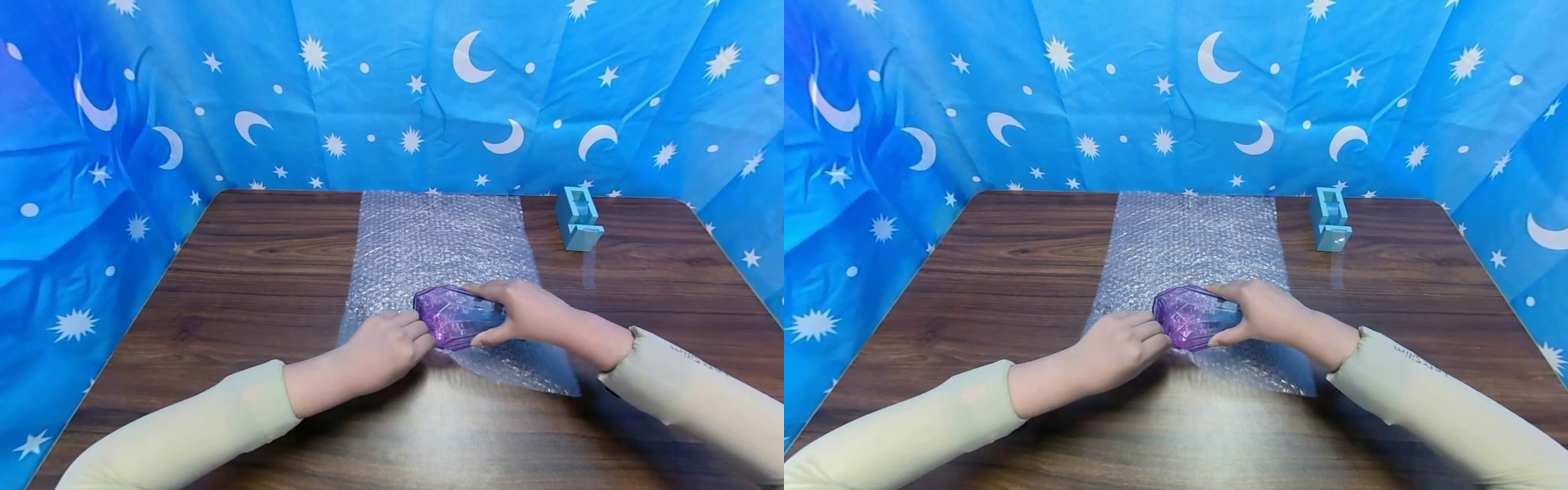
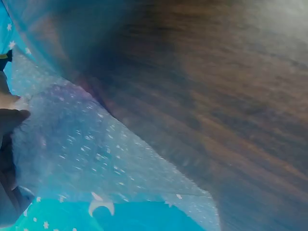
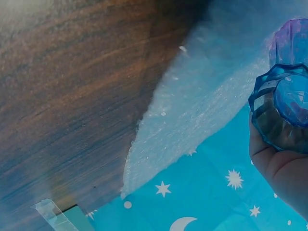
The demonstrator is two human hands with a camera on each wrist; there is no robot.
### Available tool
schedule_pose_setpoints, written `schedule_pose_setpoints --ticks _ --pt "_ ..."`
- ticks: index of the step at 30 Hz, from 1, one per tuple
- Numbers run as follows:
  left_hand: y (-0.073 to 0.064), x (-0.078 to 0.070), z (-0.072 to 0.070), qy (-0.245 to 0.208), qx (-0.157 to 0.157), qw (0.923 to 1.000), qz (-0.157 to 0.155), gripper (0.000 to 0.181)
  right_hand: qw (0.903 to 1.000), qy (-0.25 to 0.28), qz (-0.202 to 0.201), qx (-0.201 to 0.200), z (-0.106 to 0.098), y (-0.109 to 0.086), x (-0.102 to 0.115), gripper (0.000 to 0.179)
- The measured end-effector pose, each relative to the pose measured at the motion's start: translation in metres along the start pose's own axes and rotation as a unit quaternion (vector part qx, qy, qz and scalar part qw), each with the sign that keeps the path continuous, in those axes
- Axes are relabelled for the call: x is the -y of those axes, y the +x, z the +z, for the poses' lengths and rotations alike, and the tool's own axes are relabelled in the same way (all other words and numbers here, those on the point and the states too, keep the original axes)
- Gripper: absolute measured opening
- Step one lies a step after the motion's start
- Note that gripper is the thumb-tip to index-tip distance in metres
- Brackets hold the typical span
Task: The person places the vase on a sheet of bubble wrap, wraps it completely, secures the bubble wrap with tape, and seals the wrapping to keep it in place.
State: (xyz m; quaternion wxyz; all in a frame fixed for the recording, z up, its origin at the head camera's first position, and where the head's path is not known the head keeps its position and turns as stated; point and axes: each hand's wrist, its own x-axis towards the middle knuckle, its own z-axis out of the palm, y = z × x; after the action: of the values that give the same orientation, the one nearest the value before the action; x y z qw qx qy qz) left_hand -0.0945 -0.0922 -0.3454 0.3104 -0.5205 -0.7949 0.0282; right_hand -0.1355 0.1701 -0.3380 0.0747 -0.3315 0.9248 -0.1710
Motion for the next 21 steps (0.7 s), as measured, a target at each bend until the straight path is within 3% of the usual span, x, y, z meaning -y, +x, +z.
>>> schedule_pose_setpoints --ticks 5,7,9,11,14,17,21 --pt "0.0 0.003 0.003 -0.038 -0.014 0.9988 -0.027 0.01 1.0 0.004 -0.004 0.005 -0.002 0.001 -0.001 0.08" --pt "0.002 0.005 0.003 -0.062 -0.005 0.9969 -0.047 0.01 1.0 0.002 -0.006 0.007 -0.003 0.001 -0.001 0.08" --pt "0.003 0.008 0.001 -0.095 0.021 0.9925 -0.074 0.023 0.9999 -0.001 -0.007 0.008 -0.003 0.002 -0.002 0.08" --pt "0.006 0.012 -0.002 -0.139 0.067 0.9826 -0.104 0.041 0.9999 -0.001 -0.008 0.008 -0.003 0.002 -0.002 0.08" --pt "0.011 0.018 -0.007 -0.203 0.15 0.9569 -0.144 0.064 0.9999 -0.003 -0.01 0.008 -0.003 0.003 -0.002 0.08" --pt "0.016 0.024 -0.01 -0.242 0.208 0.9347 -0.157 0.067 0.9999 -0.006 -0.012 0.01 -0.003 0.003 -0.003 0.081" --pt "0.021 0.03 -0.012 -0.248 0.231 0.929 -0.147 0.068 0.9997 -0.003 -0.009 0.024 -0.003 0.003 -0.003 0.083"
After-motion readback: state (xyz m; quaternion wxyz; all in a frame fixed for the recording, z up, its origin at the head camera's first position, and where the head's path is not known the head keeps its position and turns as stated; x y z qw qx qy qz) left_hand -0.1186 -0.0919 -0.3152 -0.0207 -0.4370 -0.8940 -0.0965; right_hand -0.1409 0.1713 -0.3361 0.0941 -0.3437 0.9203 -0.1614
